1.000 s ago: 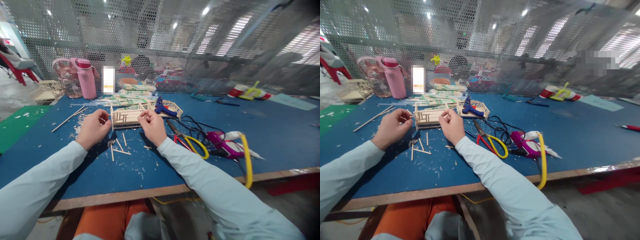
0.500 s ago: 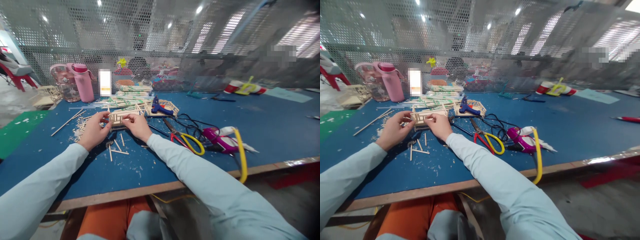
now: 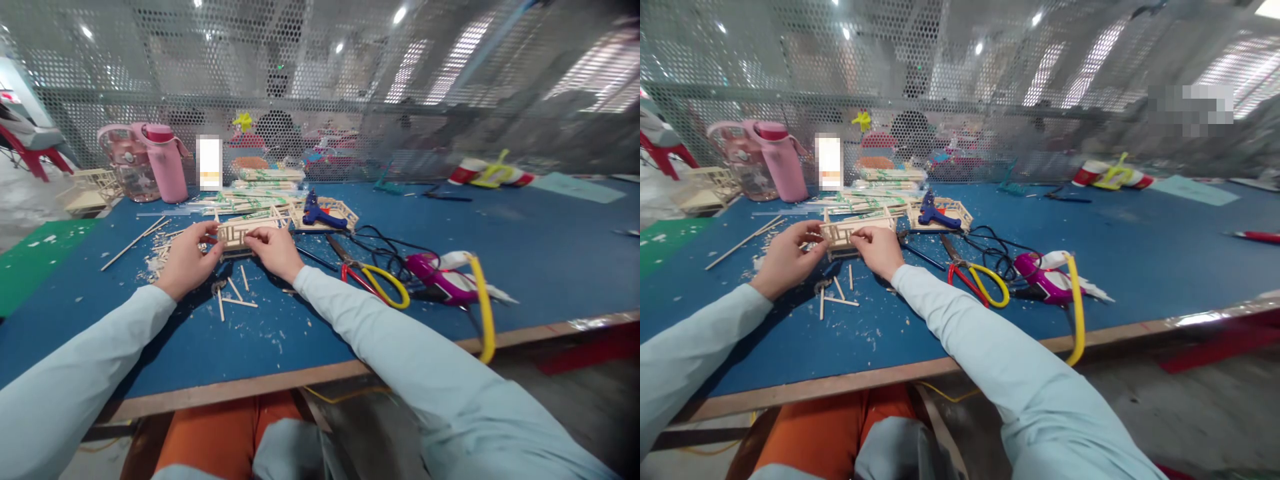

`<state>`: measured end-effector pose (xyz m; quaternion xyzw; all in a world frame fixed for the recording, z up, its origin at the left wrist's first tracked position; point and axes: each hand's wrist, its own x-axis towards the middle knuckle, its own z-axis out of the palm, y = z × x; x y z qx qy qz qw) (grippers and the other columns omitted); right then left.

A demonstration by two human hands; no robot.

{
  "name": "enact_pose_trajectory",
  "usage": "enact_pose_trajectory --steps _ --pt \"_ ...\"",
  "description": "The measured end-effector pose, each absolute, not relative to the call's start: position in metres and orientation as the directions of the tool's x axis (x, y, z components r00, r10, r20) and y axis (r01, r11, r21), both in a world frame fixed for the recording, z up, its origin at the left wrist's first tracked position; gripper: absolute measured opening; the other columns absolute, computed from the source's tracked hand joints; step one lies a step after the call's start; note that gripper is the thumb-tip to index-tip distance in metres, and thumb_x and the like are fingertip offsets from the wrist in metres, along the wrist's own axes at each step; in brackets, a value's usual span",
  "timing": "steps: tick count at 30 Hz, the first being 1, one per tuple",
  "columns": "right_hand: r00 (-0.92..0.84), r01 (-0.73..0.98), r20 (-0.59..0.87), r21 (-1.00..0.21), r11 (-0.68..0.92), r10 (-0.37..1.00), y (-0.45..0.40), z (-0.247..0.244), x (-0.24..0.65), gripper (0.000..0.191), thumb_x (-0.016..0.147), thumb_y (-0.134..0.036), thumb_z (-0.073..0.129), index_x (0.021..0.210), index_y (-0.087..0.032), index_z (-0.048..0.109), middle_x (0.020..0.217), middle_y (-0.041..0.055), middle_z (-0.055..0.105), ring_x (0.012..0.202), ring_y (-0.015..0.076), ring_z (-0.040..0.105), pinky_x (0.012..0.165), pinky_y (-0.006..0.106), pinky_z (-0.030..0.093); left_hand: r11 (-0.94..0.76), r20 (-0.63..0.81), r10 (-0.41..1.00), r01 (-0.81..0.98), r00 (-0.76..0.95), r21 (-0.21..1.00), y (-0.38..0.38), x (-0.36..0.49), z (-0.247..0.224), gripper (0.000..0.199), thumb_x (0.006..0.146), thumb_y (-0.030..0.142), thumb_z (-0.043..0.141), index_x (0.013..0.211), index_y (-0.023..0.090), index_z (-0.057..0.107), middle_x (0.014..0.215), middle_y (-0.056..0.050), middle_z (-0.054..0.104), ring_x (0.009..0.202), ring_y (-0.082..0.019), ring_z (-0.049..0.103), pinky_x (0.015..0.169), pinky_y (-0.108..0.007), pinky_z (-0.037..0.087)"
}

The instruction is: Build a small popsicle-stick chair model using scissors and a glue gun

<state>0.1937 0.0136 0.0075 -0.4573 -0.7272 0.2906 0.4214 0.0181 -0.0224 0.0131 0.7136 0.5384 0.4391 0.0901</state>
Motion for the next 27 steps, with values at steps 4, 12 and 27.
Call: enact_pose_trajectory --steps 4,12,27 --pt "-0.222 0.415 0.326 -0.821 0.392 0.919 0.013 0.008 0.192 0.015 0.08 -0.022 0.058 0.078 -0.013 0.07 0.058 -0.0014 0.061 0.055 0.0097 0.051 0.059 0.023 0.04 -0.392 0.517 0.856 0.692 0.032 0.606 -0.022 0.019 0.013 0.038 0.075 0.026 0.055 0.109 0.012 0.059 0.101 -0.011 0.068 0.08 -0.018 0.066 0.065 -0.029 0.053" --pt "-0.094 0.259 0.462 -0.844 0.469 0.882 0.006 0.031 0.236 0.018 0.075 -0.032 0.057 0.074 -0.015 0.064 0.054 -0.0041 0.052 0.049 0.0086 0.044 0.054 0.023 0.038 -0.269 0.558 0.816 0.76 -0.147 0.592 -0.018 -0.008 0.028 0.049 0.071 0.017 0.058 0.119 0.014 0.054 0.096 -0.007 0.069 0.083 -0.019 0.065 0.071 -0.03 0.052" --pt "-0.134 0.889 0.22 -0.405 0.216 0.966 0.035 0.021 0.283 0.012 0.062 -0.028 0.066 0.06 -0.019 0.059 0.06 -0.0012 0.055 0.058 0.0116 0.045 0.056 0.024 0.031 0.098 0.469 0.783 0.826 -0.408 0.555 0.003 -0.068 0.032 0.028 0.076 0.044 0.054 0.067 0.019 0.061 0.055 -0.002 0.055 0.06 -0.018 0.053 0.06 -0.028 0.037"
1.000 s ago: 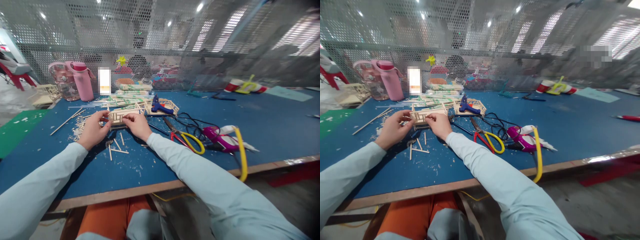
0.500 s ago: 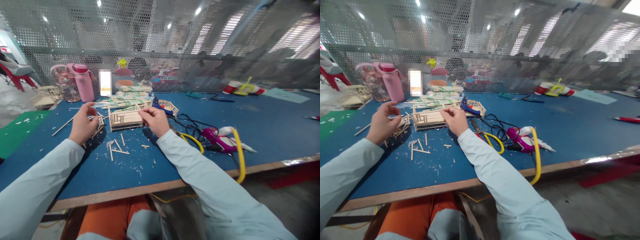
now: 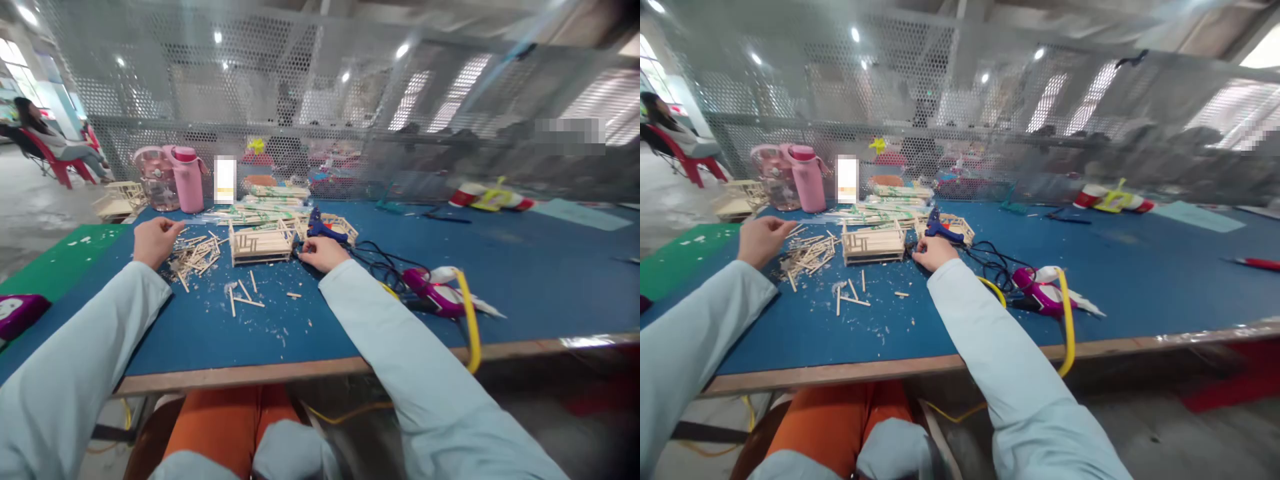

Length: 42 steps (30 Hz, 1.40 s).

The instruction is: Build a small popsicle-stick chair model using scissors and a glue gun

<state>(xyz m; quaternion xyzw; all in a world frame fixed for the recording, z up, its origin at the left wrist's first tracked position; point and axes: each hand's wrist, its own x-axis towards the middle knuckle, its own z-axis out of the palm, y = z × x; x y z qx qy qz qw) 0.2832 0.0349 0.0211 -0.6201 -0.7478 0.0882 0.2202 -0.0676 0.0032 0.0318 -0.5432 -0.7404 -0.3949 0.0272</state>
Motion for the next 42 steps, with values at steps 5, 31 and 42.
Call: enact_pose_trajectory --steps 5,31,42 --pt "-0.019 0.901 0.351 -0.4 0.168 0.936 0.039 0.034 0.292 0.023 0.072 -0.022 0.052 0.051 -0.02 0.042 0.052 -0.0014 0.045 0.058 0.0128 0.041 0.055 0.025 0.029 0.102 0.579 0.687 0.847 -0.439 0.521 0.002 -0.066 0.031 0.032 0.078 0.037 0.046 0.054 0.022 0.031 0.049 0.003 0.036 0.053 -0.013 0.035 0.057 -0.026 0.029" --pt "-0.084 0.924 0.289 -0.335 0.182 0.954 0.033 0.022 0.297 0.014 0.081 -0.018 0.054 0.088 -0.018 0.066 0.086 0.0077 0.068 0.081 0.018 0.061 0.074 0.026 0.043 -0.264 0.368 0.924 0.873 0.107 0.41 -0.01 -0.022 0.031 0.038 0.08 0.051 0.047 0.081 0.019 0.069 0.078 -0.007 0.072 0.07 -0.021 0.063 0.065 -0.029 0.044" --pt "-0.169 0.819 0.37 -0.464 0.339 0.914 0.038 0.02 0.3 0.034 0.075 -0.02 0.056 0.109 -0.015 0.061 0.083 0.0043 0.066 0.06 0.0127 0.054 0.065 0.025 0.044 0.145 0.237 0.954 0.974 -0.184 0.174 0.019 -0.112 0.013 0.027 0.076 0.034 0.055 0.09 0.021 0.075 0.095 -0.014 0.073 0.085 -0.028 0.066 0.069 -0.032 0.047"
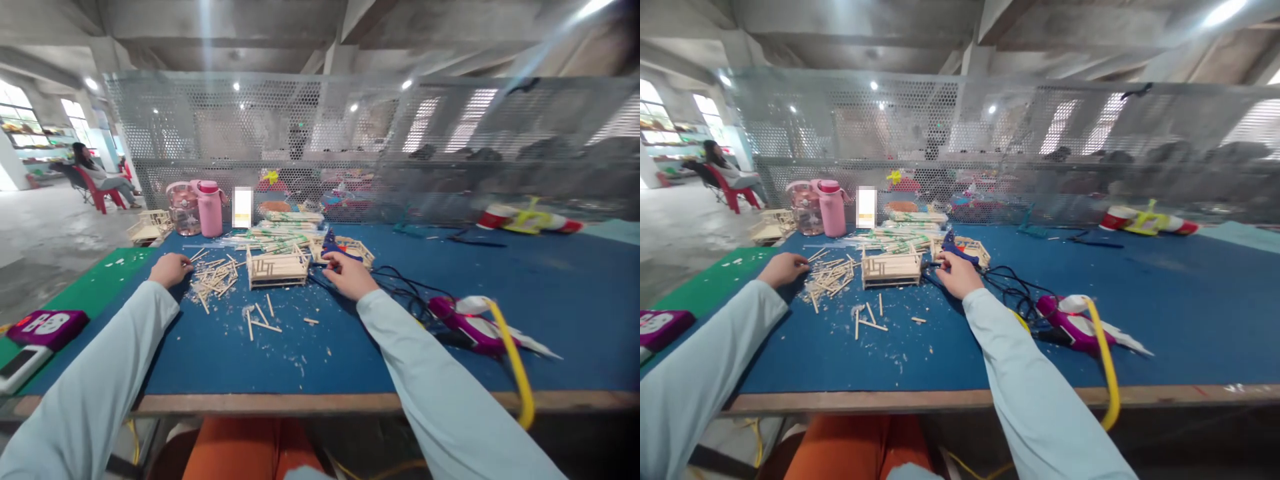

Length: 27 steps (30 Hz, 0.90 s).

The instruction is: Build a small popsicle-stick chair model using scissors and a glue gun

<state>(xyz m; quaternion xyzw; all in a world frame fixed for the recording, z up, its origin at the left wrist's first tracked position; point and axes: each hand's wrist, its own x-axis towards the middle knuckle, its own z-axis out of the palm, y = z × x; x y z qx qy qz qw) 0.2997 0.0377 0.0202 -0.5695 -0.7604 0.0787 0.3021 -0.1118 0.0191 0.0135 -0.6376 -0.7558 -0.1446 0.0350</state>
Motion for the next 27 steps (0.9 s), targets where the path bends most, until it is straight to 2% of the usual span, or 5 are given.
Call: enact_pose_trajectory --steps 3,8,11,16,27 --pt "-0.205 0.804 0.358 -0.469 0.365 0.911 0.035 0.021 0.296 0.03 0.076 -0.023 0.055 0.103 -0.015 0.064 0.077 0.0029 0.065 0.061 0.0131 0.054 0.065 0.026 0.043 0.097 0.225 0.966 0.983 -0.131 0.154 0.023 -0.101 0.014 0.033 0.082 0.037 0.048 0.096 0.021 0.074 0.103 -0.014 0.071 0.093 -0.026 0.065 0.072 -0.03 0.046" --pt "-0.212 0.819 0.328 -0.454 0.351 0.921 0.031 0.024 0.292 0.03 0.077 -0.023 0.054 0.102 -0.013 0.066 0.075 0.0036 0.066 0.062 0.0133 0.055 0.064 0.025 0.042 0.058 0.13 0.989 0.99 -0.075 0.127 0.025 -0.081 0.018 0.023 0.075 0.039 0.057 0.083 0.025 0.075 0.091 -0.009 0.074 0.087 -0.026 0.065 0.067 -0.028 0.045" --pt "-0.214 0.838 0.324 -0.423 0.344 0.921 0.031 0.025 0.293 0.029 0.076 -0.022 0.056 0.101 -0.014 0.067 0.075 0.0034 0.067 0.064 0.0135 0.057 0.065 0.024 0.043 0.053 0.089 0.994 0.992 -0.064 0.113 0.023 -0.081 0.021 0.026 0.078 0.04 0.054 0.087 0.026 0.074 0.094 -0.008 0.074 0.09 -0.025 0.065 0.068 -0.028 0.044" --pt "-0.19 0.862 0.324 -0.396 0.315 0.927 0.033 0.024 0.295 0.025 0.076 -0.022 0.058 0.097 -0.015 0.069 0.073 0.0027 0.068 0.065 0.0137 0.058 0.066 0.024 0.043 0.02 -0.001 1.0 0.997 -0.02 0.076 0.019 -0.085 0.023 0.022 0.076 0.031 0.056 0.087 0.025 0.074 0.091 -0.006 0.074 0.09 -0.022 0.065 0.071 -0.026 0.045" --pt "-0.167 0.883 0.294 -0.379 0.275 0.941 0.032 0.022 0.294 0.022 0.075 -0.023 0.061 0.092 -0.016 0.072 0.071 0.003 0.067 0.063 0.0131 0.057 0.063 0.022 0.041 -0.004 0.035 0.999 0.998 0.006 -0.057 0.01 -0.075 0.021 0.03 0.081 0.02 0.046 0.099 0.02 0.07 0.104 -0.015 0.07 0.098 -0.031 0.064 0.077 -0.038 0.049"
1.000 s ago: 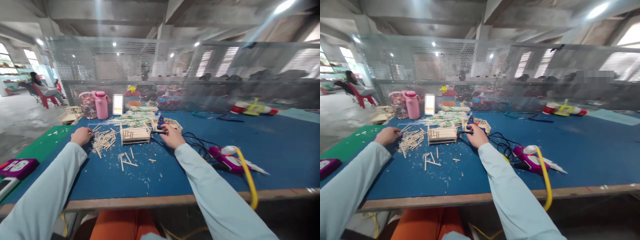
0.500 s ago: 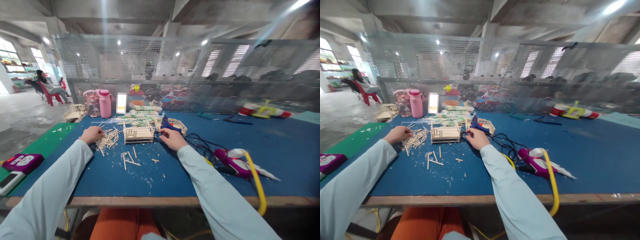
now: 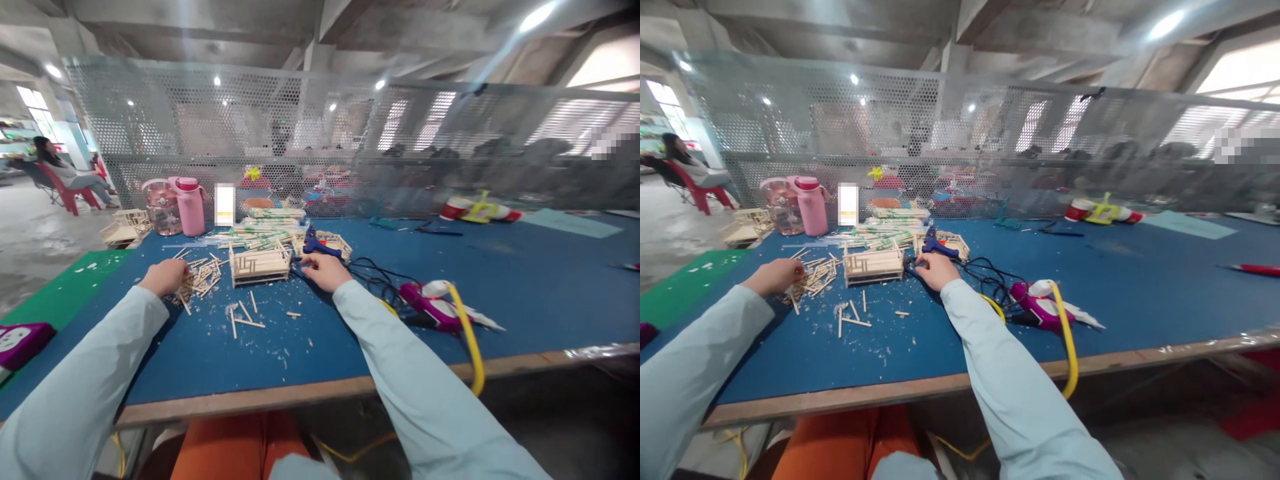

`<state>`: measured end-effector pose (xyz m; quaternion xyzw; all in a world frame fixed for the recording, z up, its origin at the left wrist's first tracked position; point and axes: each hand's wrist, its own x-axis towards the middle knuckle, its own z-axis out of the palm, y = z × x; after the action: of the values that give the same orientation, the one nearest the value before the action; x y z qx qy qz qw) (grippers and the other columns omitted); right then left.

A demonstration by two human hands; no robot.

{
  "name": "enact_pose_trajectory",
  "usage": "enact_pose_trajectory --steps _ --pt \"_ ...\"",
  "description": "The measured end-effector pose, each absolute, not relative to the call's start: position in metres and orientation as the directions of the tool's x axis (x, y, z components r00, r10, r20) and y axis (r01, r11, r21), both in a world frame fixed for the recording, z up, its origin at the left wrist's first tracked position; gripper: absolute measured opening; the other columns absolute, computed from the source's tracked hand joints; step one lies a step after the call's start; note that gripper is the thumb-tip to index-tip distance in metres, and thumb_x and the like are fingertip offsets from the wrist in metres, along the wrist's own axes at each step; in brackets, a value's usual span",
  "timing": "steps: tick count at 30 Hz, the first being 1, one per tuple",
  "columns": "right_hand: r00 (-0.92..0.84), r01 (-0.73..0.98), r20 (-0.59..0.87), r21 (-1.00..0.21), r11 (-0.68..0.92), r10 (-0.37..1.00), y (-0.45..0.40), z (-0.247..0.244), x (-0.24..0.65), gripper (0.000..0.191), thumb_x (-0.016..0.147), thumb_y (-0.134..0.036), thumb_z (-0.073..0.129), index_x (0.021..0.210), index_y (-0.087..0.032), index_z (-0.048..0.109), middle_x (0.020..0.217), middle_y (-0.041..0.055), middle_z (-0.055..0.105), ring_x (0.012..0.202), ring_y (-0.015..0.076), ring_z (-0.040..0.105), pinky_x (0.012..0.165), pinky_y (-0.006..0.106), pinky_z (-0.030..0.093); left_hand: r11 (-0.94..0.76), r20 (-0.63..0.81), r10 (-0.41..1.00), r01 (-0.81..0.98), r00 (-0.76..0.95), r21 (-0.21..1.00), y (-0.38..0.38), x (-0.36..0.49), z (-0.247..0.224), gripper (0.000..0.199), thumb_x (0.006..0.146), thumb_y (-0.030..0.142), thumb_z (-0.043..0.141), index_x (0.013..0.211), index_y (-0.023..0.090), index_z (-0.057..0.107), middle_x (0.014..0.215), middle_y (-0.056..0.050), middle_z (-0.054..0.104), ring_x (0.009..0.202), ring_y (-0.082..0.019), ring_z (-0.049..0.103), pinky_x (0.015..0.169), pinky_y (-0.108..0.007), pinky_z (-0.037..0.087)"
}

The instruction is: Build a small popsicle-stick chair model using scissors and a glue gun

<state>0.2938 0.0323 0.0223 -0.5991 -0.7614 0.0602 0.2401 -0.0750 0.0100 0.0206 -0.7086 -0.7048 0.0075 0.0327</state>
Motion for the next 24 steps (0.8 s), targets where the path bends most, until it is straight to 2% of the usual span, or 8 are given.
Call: enact_pose_trajectory --steps 5,9,11,14,16,18,21,24 --pt "-0.123 0.886 0.328 -0.39 0.253 0.936 0.034 0.022 0.295 0.02 0.075 -0.023 0.06 0.09 -0.016 0.072 0.068 0.0025 0.067 0.059 0.0126 0.055 0.06 0.022 0.039 0.022 0.163 0.987 0.997 -0.009 -0.079 0.004 -0.075 0.034 0.039 0.087 0.024 0.035 0.1 0.015 0.07 0.111 -0.019 0.067 0.104 -0.034 0.062 0.08 -0.039 0.048" --pt "-0.071 0.886 0.391 -0.398 0.238 0.918 0.034 0.024 0.296 0.016 0.076 -0.027 0.061 0.081 -0.017 0.072 0.064 0.002 0.066 0.058 0.0133 0.055 0.058 0.023 0.038 0.011 0.31 0.951 1.0 -0.012 0.004 -0.003 -0.067 0.04 0.036 0.087 0.031 0.04 0.093 0.018 0.073 0.097 -0.015 0.073 0.092 -0.031 0.067 0.074 -0.036 0.049" --pt "-0.031 0.886 0.448 -0.401 0.232 0.893 0.031 0.028 0.294 0.024 0.082 -0.033 0.054 0.079 -0.016 0.071 0.066 0.0038 0.067 0.062 0.0148 0.057 0.06 0.024 0.039 -0.072 0.462 0.886 0.993 0.019 0.096 -0.009 -0.057 0.043 0.034 0.087 0.035 0.044 0.093 0.019 0.074 0.092 -0.013 0.074 0.086 -0.03 0.068 0.07 -0.034 0.049" --pt "-0.014 0.866 0.641 -0.375 0.33 0.767 0.016 0.034 0.284 0.04 0.091 -0.039 0.039 0.077 -0.016 0.069 0.069 0.0071 0.067 0.067 0.017 0.06 0.065 0.026 0.041 -0.384 0.636 0.741 0.913 0.214 0.141 -0.021 -0.034 0.046 0.035 0.088 0.04 0.047 0.091 0.018 0.073 0.086 -0.01 0.075 0.075 -0.022 0.069 0.067 -0.028 0.048" --pt "-0.118 0.801 0.771 -0.298 0.519 0.626 0.002 0.034 0.27 0.039 0.092 -0.037 0.036 0.085 -0.016 0.068 0.076 0.0082 0.069 0.07 0.0169 0.062 0.067 0.026 0.043 -0.571 0.669 0.647 0.814 0.365 0.107 -0.03 -0.015 0.044 0.035 0.089 0.041 0.046 0.089 0.018 0.072 0.082 -0.008 0.075 0.069 -0.019 0.068 0.062 -0.025 0.047" --pt "-0.336 0.666 0.797 -0.175 0.725 0.501 -0.012 0.031 0.253 0.035 0.093 -0.036 0.038 0.1 -0.016 0.066 0.089 0.009 0.071 0.077 0.0161 0.064 0.071 0.025 0.045 -0.666 0.642 0.596 0.743 0.481 0.062 -0.038 0.003 0.038 0.033 0.091 0.038 0.045 0.089 0.018 0.072 0.078 -0.006 0.074 0.065 -0.017 0.067 0.058 -0.023 0.045" --pt "-0.628 0.508 0.653 -0.068 0.859 0.424 -0.025 0.023 0.232 0.034 0.092 -0.038 0.044 0.107 -0.016 0.064 0.097 0.0099 0.072 0.086 0.0172 0.065 0.074 0.025 0.046 -0.728 0.56 0.581 0.685 0.591 0.033 -0.043 0.021 0.026 0.032 0.093 0.034 0.044 0.087 0.018 0.07 0.074 -0.006 0.073 0.064 -0.016 0.066 0.056 -0.023 0.043" --pt "-0.699 0.486 0.544 -0.113 0.866 0.464 -0.025 0.017 0.225 0.031 0.094 -0.035 0.044 0.107 -0.016 0.064 0.099 0.0095 0.072 0.089 0.0173 0.065 0.076 0.025 0.045 -0.734 0.526 0.603 0.676 0.6 0.069 -0.042 0.026 0.016 0.031 0.093 0.034 0.044 0.087 0.017 0.07 0.073 -0.005 0.072 0.063 -0.016 0.066 0.055 -0.023 0.042"
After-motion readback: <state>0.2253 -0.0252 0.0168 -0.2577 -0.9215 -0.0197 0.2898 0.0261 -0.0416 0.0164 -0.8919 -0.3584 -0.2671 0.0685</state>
